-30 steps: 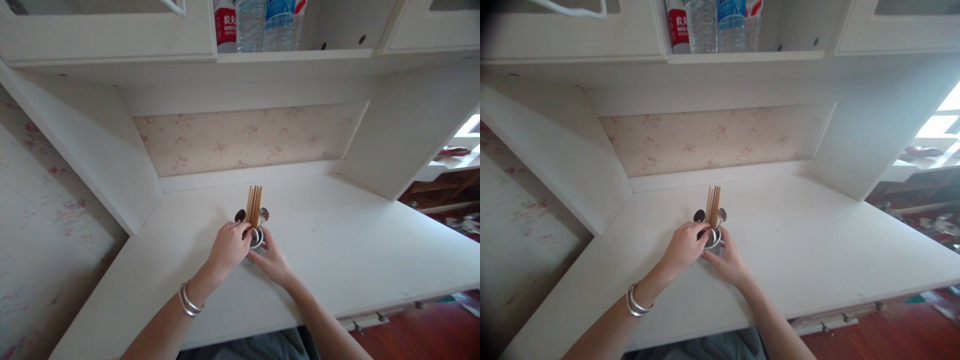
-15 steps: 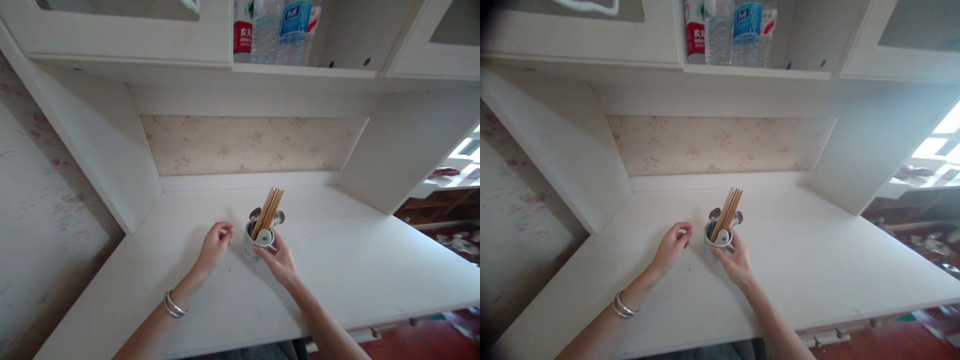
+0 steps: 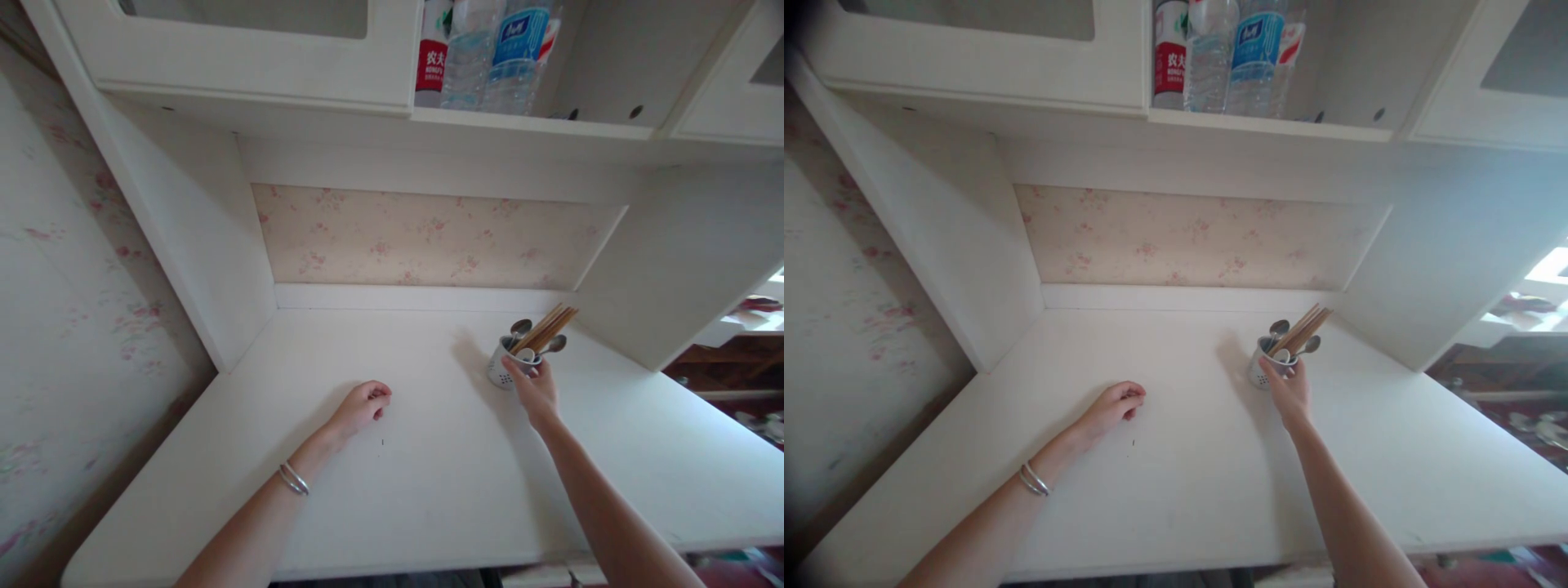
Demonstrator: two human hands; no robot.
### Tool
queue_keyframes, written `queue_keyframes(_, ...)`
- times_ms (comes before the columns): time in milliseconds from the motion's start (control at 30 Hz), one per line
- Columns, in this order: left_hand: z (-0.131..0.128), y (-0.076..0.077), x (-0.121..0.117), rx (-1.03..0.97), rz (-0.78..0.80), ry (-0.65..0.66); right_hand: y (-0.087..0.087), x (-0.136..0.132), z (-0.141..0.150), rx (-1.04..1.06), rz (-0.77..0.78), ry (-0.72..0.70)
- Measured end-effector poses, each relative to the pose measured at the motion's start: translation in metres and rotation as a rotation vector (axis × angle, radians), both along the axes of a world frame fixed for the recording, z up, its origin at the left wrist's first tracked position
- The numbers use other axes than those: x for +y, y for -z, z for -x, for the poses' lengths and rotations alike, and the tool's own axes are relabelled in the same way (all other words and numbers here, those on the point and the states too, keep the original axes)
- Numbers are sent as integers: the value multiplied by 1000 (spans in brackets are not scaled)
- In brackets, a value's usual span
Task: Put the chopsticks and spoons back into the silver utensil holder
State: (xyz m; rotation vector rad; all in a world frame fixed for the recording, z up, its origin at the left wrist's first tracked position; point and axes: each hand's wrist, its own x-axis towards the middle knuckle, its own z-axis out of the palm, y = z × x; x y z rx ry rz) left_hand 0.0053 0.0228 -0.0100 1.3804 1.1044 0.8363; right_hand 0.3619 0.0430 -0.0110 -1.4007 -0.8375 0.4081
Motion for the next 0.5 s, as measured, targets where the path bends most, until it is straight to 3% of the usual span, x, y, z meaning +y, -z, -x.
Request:
queue_keyframes(100,1,3,0,-6,-7,-1,7,2,-5,-14,61,-15)
queue_keyframes(500,3,4,-5,-18,-1,8,24,-3,-6,-175,61,-37)
